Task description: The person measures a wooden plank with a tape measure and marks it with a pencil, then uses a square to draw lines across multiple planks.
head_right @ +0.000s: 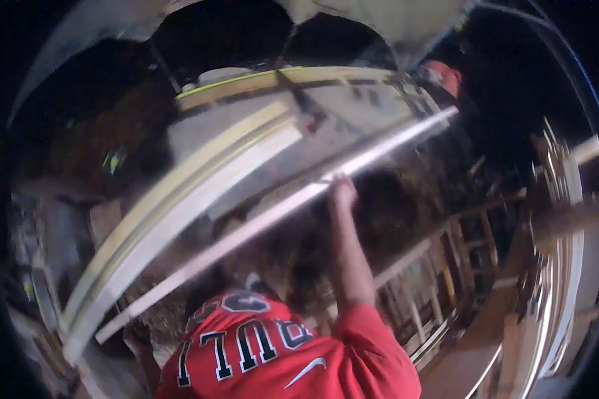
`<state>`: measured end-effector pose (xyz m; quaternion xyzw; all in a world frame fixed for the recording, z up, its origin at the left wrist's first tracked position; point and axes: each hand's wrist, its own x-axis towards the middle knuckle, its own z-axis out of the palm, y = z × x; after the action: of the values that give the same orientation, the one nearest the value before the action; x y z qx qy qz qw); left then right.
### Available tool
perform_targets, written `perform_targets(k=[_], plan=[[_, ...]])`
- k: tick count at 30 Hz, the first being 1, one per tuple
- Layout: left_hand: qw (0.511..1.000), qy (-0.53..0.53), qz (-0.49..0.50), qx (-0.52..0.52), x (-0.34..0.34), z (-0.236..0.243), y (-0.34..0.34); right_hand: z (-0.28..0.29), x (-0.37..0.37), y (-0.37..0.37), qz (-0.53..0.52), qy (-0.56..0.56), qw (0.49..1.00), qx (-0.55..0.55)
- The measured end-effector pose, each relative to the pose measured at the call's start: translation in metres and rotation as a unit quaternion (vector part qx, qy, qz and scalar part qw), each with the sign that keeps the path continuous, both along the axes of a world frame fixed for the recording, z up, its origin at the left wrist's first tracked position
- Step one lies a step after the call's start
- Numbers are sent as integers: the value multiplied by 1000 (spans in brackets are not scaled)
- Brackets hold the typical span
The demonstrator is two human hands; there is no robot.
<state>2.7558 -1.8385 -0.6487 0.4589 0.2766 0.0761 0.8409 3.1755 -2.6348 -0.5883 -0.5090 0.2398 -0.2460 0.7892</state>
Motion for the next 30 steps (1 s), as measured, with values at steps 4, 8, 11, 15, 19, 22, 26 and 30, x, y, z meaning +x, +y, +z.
perform_targets(k=[4, 8, 11, 15, 19, 22, 26, 30], plan=[[985, 127, 111, 43, 12, 74, 26, 7, -12, 108, 19, 129, 990, -61], [977, 165, 128, 50, 63, 112, 21, -25, -5, 120, -4, 125, 992, -16], [995, 15, -35, -91, 64, 38, 102, -40, 15, 113, 2, 121, 992, -32], [991, 106, 79, 13, 90, 46, 95, -8, 32, 168, 1, 157, 987, 39], [985, 161, 60, 19, 148, 40, 73, -2, 63, 122, -76, 220, 972, 24], [992, 122, -14, 9, 162, 50, 61, -6, 83, 123, -68, 180, 980, 47], [988, 151, 24, -12, 207, 59, 21, -23, 120, 73, -63, 204, 977, -33], [990, 140, -8, -26, 228, 58, 1, -31, 153, 53, -102, 123, 982, 105]])
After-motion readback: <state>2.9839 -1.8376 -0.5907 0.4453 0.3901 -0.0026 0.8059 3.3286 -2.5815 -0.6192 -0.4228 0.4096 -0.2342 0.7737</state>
